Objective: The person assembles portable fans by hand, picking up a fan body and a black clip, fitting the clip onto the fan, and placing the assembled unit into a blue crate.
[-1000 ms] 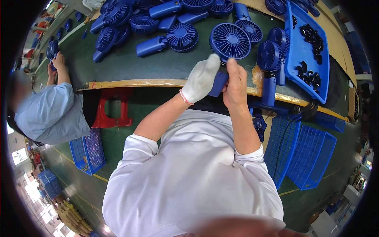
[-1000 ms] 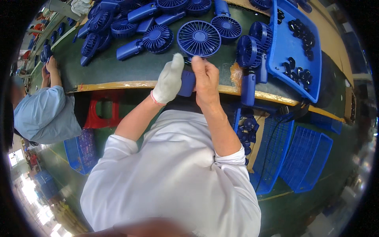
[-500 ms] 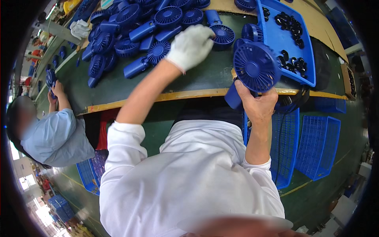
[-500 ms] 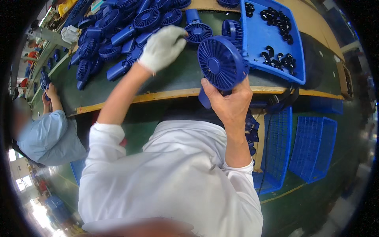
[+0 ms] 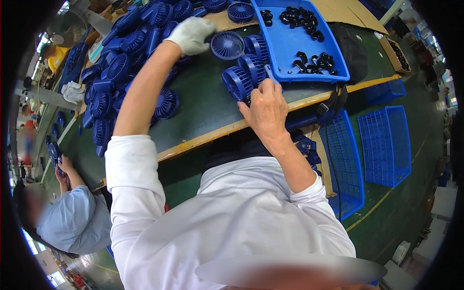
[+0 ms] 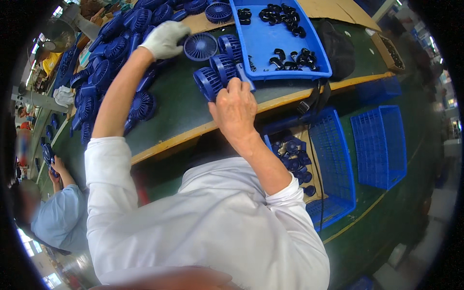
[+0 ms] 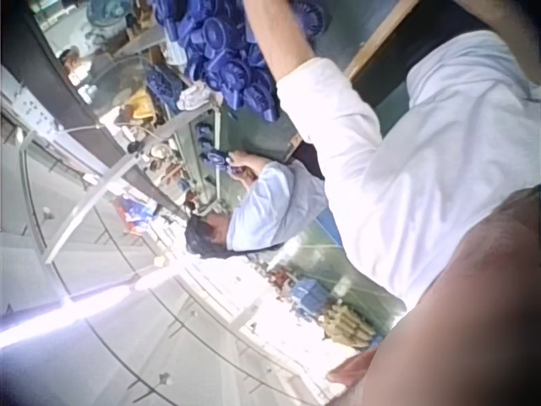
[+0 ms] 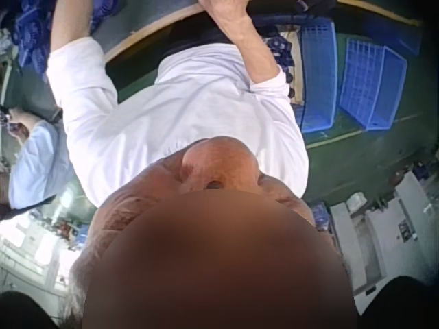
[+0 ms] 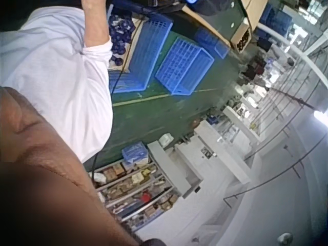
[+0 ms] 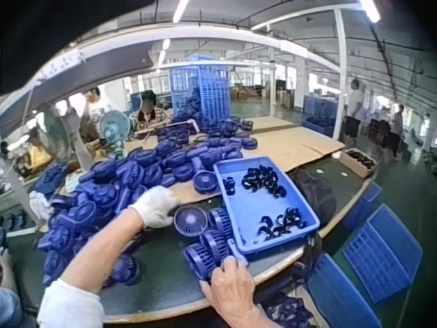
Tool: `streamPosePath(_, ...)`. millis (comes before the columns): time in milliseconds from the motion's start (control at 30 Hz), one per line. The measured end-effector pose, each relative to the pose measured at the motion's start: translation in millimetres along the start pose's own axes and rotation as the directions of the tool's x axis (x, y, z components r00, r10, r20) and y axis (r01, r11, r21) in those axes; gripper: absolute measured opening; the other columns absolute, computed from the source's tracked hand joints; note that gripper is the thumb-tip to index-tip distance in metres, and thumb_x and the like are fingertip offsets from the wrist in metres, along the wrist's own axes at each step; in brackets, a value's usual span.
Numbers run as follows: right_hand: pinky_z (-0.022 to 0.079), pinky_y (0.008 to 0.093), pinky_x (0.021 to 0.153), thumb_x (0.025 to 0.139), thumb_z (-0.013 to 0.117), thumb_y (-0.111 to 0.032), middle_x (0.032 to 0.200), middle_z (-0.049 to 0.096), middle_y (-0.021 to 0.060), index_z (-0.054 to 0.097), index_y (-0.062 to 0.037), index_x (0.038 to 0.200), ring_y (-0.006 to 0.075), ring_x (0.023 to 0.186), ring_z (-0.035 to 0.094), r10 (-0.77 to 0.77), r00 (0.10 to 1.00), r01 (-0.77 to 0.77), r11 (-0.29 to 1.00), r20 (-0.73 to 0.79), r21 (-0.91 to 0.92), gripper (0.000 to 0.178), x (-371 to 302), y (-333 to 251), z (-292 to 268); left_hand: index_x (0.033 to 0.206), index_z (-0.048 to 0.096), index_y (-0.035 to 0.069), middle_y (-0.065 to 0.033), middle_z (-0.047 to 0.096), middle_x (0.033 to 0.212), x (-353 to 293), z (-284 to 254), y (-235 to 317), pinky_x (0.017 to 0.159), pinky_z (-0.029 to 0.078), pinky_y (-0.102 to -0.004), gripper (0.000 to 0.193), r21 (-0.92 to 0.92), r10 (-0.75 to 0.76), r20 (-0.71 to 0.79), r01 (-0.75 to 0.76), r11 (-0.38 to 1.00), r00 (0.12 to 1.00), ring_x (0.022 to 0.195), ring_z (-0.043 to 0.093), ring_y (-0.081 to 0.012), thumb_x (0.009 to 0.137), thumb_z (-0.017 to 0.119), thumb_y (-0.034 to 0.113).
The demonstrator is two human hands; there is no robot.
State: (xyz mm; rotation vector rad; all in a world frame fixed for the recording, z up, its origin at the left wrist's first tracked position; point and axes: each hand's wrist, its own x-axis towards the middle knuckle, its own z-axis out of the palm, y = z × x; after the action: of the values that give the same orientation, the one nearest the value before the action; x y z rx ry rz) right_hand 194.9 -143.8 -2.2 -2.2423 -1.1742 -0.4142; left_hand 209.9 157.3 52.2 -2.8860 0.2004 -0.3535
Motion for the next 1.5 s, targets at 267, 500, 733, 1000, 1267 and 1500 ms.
streamPosePath(267,0.044,0.0402,0.075,0.065,0.081,-0.025,0.090,0.057,0.0107,0.070,-0.0043,0.072,0.0289,0.093,0.054,-0.079,0.995,0.071,0.988,-0.056,-0.136,0.025,39.8,7.5,24.5,0.090,0.064,0.000,-0.0147,0.060,0.090,-80.6,-78.1,43.6,0.072,0.051,-0.0409,0.054,-0.133,-0.435,-0.264,0.414,0.900,0.861,0.082,0.062,-0.0342,0.062,0.083,0.042)
streamPosePath(500,0.051,0.0414,0.077,0.078,0.076,-0.027,0.092,0.066,0.0135,0.070,-0.0029,0.084,0.0333,0.087,0.062,-0.132,0.975,0.092,0.971,-0.176,-0.220,0.026,65.1,98.5,-17.7,0.079,0.060,0.010,-0.0076,0.054,0.083,-186.0,-39.3,143.6,0.060,0.049,-0.0371,0.051,-0.228,-0.522,-0.088,0.493,0.839,0.848,0.079,0.059,-0.0261,0.058,0.078,0.054)
streamPosePath(733,0.052,0.0419,0.070,0.071,0.077,-0.013,0.080,0.067,0.0190,0.067,0.0004,0.088,0.0342,0.079,0.067,0.013,0.917,0.071,0.979,0.399,-0.193,0.024,105.7,188.5,-20.1,0.076,0.058,0.013,-0.0041,0.052,0.076,-196.0,-13.8,172.6,0.056,0.046,-0.0341,0.047,-0.219,-0.514,-0.246,0.470,0.855,0.822,0.071,0.056,-0.0223,0.052,0.082,0.045)
streamPosePath(1000,0.045,0.0345,0.053,0.084,0.062,-0.004,0.066,0.061,0.0137,0.065,0.0071,0.087,0.0181,0.055,0.055,-0.024,0.966,0.028,1.000,0.259,-0.013,0.012,113.0,174.8,-22.1,0.077,0.061,0.008,-0.0074,0.058,0.079,-203.7,-25.3,174.8,0.059,0.052,-0.0372,0.043,-0.341,-0.560,-0.041,0.515,0.786,0.827,0.076,0.061,-0.0248,0.066,0.078,0.047)
streamPosePath(1267,0.048,0.0222,0.047,0.089,0.050,0.010,0.095,0.061,0.0107,0.066,0.0080,0.096,0.0156,0.069,0.063,-0.003,0.978,-0.182,0.466,0.208,0.866,0.017,68.5,78.0,-28.0,0.063,0.062,0.009,-0.0081,0.059,0.063,-206.7,-19.9,172.9,0.054,0.051,-0.0371,0.045,-0.285,-0.535,-0.128,0.485,0.827,0.835,0.061,0.064,-0.0261,0.071,0.074,0.052)
streamPosePath(1500,0.034,0.0177,0.045,0.089,0.047,0.007,0.085,0.060,0.0035,0.067,0.0057,0.093,0.0047,0.055,0.050,-0.079,0.907,-0.358,0.374,0.414,0.856,0.020,43.5,-7.7,-20.7,0.087,0.067,-0.001,-0.0035,0.064,0.073,-199.0,-29.4,181.1,0.066,0.049,-0.0285,0.028,-0.929,-0.846,0.364,0.220,-0.298,0.390,0.068,0.059,-0.0117,0.088,0.060,0.027)
